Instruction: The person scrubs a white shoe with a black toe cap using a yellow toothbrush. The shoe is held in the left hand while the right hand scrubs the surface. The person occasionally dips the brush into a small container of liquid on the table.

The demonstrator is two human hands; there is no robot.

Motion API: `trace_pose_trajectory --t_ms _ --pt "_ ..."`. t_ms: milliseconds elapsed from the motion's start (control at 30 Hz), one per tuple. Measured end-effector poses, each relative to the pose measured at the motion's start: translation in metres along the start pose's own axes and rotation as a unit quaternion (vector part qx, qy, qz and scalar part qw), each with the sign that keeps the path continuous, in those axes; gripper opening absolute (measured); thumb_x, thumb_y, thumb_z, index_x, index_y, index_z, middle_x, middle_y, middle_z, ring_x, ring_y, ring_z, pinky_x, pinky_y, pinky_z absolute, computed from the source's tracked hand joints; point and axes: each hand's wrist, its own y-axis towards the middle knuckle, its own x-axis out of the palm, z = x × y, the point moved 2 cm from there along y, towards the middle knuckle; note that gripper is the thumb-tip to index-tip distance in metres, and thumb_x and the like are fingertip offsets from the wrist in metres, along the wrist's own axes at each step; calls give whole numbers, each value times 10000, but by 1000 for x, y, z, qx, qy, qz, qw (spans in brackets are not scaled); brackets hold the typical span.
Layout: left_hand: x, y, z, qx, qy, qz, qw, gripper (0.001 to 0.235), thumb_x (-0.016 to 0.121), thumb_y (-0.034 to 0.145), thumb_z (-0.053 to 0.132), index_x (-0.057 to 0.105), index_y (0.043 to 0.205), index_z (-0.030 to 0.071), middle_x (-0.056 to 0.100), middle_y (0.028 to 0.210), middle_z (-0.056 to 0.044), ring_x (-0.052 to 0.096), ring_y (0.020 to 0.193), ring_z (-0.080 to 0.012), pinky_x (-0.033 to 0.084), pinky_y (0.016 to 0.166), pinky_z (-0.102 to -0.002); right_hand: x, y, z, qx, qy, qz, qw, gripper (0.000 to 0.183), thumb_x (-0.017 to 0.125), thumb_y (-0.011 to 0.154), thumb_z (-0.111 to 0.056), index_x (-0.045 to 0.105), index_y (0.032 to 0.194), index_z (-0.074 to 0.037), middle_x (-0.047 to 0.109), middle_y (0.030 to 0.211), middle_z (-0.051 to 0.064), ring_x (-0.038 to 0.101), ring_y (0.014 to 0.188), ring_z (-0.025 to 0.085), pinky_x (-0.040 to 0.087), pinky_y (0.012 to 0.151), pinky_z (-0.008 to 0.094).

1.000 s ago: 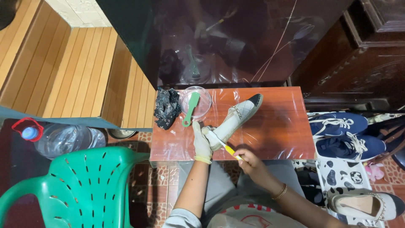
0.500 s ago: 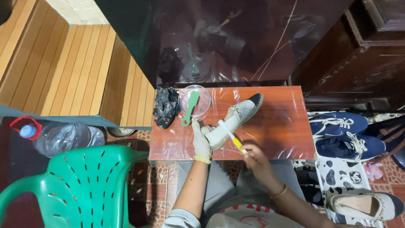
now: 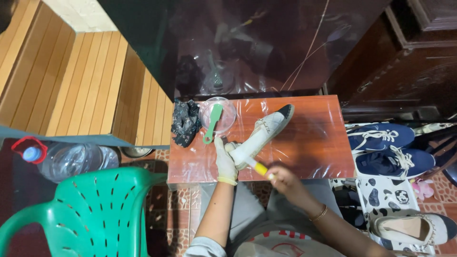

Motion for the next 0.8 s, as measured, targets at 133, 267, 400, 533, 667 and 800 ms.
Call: trace_pose_trajectory --t_ms 133,267,400,533,667,800 --pt "-1 24 -14 -2 1 -4 1000 715 603 847 793 816 844 110 773 948 -164 738 865 -285 635 693 -397 -14 3 23 24 -3 2 1000 254 686 899 -112 760 1138 -68 602 644 60 531 576 159 447 519 267" --pt "-4 9 -7 2 -24 1 1000 672 651 828 765 820 796 116 761 881 -148 731 828 -266 637 692 -368 -27 14 43 5 72 86 994 255 593 946 -54 669 1189 -51 533 540 33 490 387 99 351 390 200" --pt "-7 57 -26 -7 -61 -2 998 693 625 869 742 775 703 86 735 784 -179 735 758 -272 628 622 -338 -19 -1 22 11 35 8 999 229 700 899 -76 764 1119 -56 641 612 48 529 537 123 432 497 229" --pt "-3 34 -16 0 -89 -19 996 711 614 872 743 751 684 71 699 714 -162 700 662 -262 618 591 -317 -37 15 33 -6 80 93 992 260 603 937 -52 711 1173 -40 498 497 30 450 416 75 327 412 185" --pt "-2 38 -14 -4 -83 -1 997 648 704 832 691 794 754 55 730 784 -183 723 735 -265 628 661 -330 -30 11 40 17 99 45 994 238 617 950 -90 691 1171 -43 611 637 35 483 466 64 346 434 174" --pt "-2 32 -13 -4 -84 2 996 657 695 836 698 782 698 62 729 736 -172 728 676 -254 633 644 -313 -33 16 28 14 53 71 996 246 712 915 -166 750 1142 -80 573 594 46 490 464 85 360 401 190"
